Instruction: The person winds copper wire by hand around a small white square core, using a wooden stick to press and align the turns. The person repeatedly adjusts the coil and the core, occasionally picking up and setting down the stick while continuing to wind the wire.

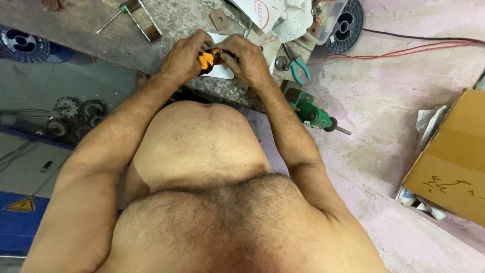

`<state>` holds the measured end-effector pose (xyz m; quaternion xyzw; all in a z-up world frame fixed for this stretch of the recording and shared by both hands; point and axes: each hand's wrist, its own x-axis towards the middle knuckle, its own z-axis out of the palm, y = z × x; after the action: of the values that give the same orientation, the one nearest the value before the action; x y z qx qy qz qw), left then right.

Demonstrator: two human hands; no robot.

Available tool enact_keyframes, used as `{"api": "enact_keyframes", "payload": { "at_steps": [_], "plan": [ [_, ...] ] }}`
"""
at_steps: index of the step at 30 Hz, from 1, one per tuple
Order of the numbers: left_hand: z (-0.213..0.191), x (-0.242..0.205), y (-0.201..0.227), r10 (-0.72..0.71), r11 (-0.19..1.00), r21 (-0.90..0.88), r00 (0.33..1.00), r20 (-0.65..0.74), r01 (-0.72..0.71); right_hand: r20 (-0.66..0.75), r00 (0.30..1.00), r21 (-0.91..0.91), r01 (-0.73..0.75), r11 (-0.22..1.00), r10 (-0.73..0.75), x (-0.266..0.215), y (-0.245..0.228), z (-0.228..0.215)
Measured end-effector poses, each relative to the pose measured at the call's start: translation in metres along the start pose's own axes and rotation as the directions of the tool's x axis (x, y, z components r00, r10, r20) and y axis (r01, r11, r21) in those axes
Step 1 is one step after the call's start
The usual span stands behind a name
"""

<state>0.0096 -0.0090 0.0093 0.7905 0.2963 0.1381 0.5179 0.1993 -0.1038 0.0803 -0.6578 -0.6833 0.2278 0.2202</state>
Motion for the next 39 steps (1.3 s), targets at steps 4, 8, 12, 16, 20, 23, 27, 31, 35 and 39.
{"api": "enact_keyframes", "payload": {
  "at_steps": [4,8,12,16,20,23,27,31,35,39],
  "plan": [
    [0.002,-0.002,0.001,0.036,0.999,-0.038,0.997,-0.062,-0.039,-0.043,0.998,-0.061,0.040,0.997,-0.043,-0.003,-0.004,0.003],
    [0.008,-0.002,-0.002,0.088,0.991,-0.086,0.982,-0.166,-0.103,-0.055,0.993,-0.171,0.091,0.981,-0.102,-0.002,-0.005,0.004],
    [0.012,-0.004,-0.007,0.155,0.986,-0.017,0.951,-0.269,-0.166,-0.049,0.996,-0.187,0.062,0.980,-0.073,0.001,-0.006,0.006],
    [0.022,-0.003,-0.013,0.199,0.978,0.010,0.926,-0.320,-0.207,-0.081,0.993,-0.132,0.078,0.988,-0.089,-0.004,-0.002,0.008],
    [0.026,-0.002,-0.018,0.154,0.986,-0.007,0.930,-0.335,-0.166,-0.128,0.988,-0.074,0.078,0.994,-0.087,0.000,0.001,0.013],
    [0.032,-0.003,-0.020,0.176,0.981,-0.010,0.916,-0.361,-0.192,-0.100,0.994,-0.067,0.044,0.997,-0.051,0.000,0.001,0.012],
    [0.032,0.000,-0.024,0.180,0.979,-0.032,0.923,-0.340,-0.203,0.012,1.000,-0.107,-0.026,0.994,0.027,0.016,-0.006,0.001],
    [0.028,0.002,-0.023,0.153,0.981,-0.069,0.940,-0.306,-0.182,0.020,1.000,-0.102,0.009,0.995,-0.007,0.058,-0.024,-0.012],
    [0.028,0.000,-0.021,0.135,0.977,-0.118,0.939,-0.318,-0.180,0.001,0.994,-0.055,0.106,0.993,-0.106,0.134,-0.038,0.003],
    [0.030,0.000,-0.023,0.122,0.985,-0.085,0.954,-0.275,-0.151,-0.036,0.997,0.015,0.075,0.997,-0.074,0.213,-0.043,0.043]
  ]
}}
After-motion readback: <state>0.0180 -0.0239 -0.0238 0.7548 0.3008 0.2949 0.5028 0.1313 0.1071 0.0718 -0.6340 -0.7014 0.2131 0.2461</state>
